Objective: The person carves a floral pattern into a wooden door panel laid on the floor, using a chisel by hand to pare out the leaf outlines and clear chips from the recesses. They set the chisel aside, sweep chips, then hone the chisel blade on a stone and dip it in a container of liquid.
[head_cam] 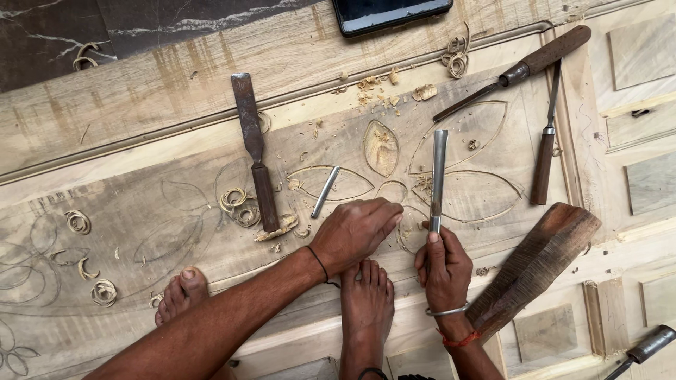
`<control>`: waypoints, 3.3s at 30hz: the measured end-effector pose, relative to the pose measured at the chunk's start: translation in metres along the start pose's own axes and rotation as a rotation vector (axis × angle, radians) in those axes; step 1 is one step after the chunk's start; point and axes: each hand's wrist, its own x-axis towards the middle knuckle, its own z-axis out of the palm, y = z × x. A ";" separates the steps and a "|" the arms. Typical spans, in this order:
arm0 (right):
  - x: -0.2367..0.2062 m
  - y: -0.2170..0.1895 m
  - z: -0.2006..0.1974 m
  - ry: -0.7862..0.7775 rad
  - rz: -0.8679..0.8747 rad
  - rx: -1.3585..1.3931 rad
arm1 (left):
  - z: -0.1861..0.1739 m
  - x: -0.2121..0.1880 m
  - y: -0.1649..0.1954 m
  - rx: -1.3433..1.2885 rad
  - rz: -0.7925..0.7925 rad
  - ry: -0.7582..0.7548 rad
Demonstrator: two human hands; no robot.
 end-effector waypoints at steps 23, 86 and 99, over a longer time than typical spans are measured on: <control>-0.037 -0.007 0.041 -0.462 0.111 0.128 | -0.044 0.009 0.005 -0.925 -0.446 0.425; -0.092 -0.282 0.229 -0.866 -0.455 0.047 | -0.346 -0.173 0.087 -0.120 -0.291 0.764; -0.154 -0.327 0.370 -1.171 -0.589 -0.457 | -0.427 -0.402 0.047 -0.471 -0.320 0.729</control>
